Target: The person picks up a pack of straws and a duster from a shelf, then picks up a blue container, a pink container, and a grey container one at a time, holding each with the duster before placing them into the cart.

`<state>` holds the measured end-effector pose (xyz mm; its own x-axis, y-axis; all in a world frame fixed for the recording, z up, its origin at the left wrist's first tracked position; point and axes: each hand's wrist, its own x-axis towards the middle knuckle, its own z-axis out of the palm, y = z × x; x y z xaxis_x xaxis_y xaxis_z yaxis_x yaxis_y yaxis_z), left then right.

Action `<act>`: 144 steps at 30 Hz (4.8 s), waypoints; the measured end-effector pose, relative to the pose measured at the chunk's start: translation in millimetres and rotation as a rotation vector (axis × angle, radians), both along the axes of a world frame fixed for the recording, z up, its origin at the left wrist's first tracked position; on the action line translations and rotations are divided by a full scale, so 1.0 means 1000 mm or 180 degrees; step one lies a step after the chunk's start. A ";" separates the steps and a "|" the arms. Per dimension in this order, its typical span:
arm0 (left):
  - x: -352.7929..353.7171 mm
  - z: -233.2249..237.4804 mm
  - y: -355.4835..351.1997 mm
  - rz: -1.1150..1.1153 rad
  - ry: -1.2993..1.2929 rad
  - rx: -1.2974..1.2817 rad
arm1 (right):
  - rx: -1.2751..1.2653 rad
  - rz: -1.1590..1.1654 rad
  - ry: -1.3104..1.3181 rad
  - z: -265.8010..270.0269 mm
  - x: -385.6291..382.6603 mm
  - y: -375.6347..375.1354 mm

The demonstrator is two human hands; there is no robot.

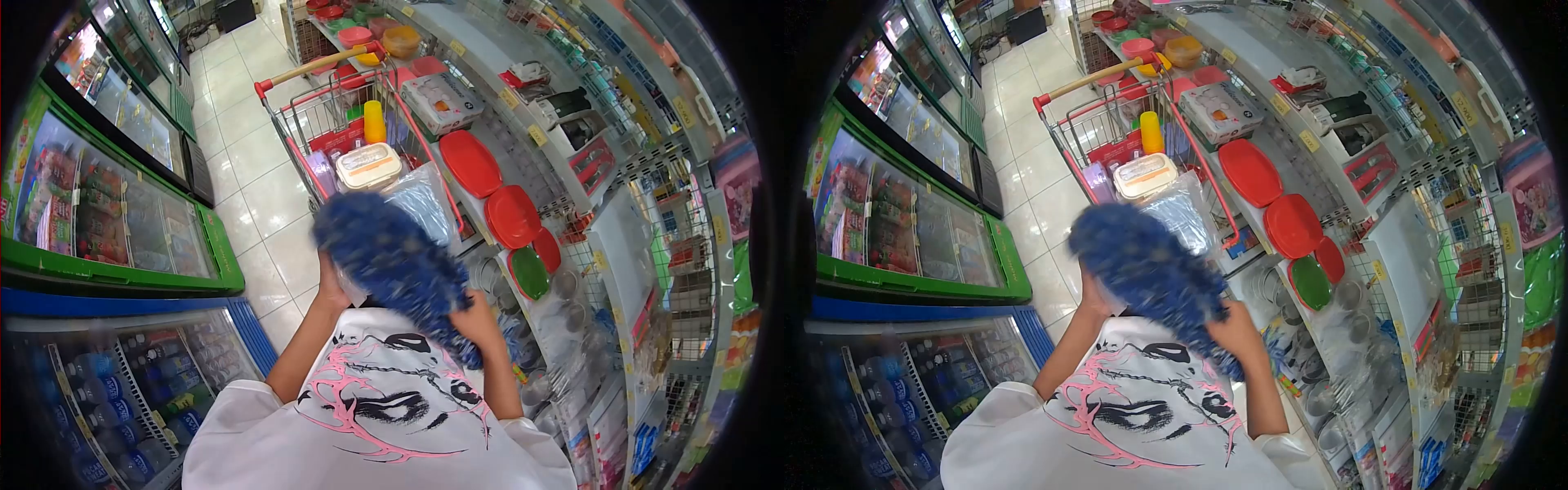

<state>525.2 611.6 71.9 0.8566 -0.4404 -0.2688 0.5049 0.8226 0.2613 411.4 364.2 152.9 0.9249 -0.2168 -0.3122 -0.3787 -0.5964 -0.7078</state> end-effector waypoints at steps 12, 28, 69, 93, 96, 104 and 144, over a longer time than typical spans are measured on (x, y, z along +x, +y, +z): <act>-0.002 -0.015 -0.004 -0.0017 -0.0307 0.0655 | 0.0362 -0.0503 -0.0160 0.017 -0.004 -0.009; -0.002 0.009 -0.002 0.0258 -0.0074 0.0659 | -0.0629 0.0354 -0.0558 -0.019 -0.023 -0.008; 0.013 0.043 -0.021 0.0530 0.0489 0.0316 | 0.0523 -0.1709 -0.0311 -0.080 0.005 -0.028; 0.003 0.030 -0.011 0.0344 0.0548 0.0375 | 0.0627 -0.1692 -0.0620 0.000 -0.002 -0.027; 0.005 0.023 -0.015 0.0303 0.0441 0.0272 | -0.0005 0.0056 -0.0869 -0.008 -0.012 0.006; -0.009 0.057 -0.015 0.0546 0.0205 0.0820 | 0.0555 -0.2239 -0.0054 -0.015 0.020 -0.040; -0.012 0.036 0.012 -0.0912 -0.1065 0.1129 | 0.2856 -0.1314 0.0714 -0.003 0.032 -0.062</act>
<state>513.4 623.4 108.0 0.7801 -0.6001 -0.1771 0.5373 0.4975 0.6810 443.2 301.8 150.4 0.7307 -0.1065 -0.6743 -0.6143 0.3283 -0.7175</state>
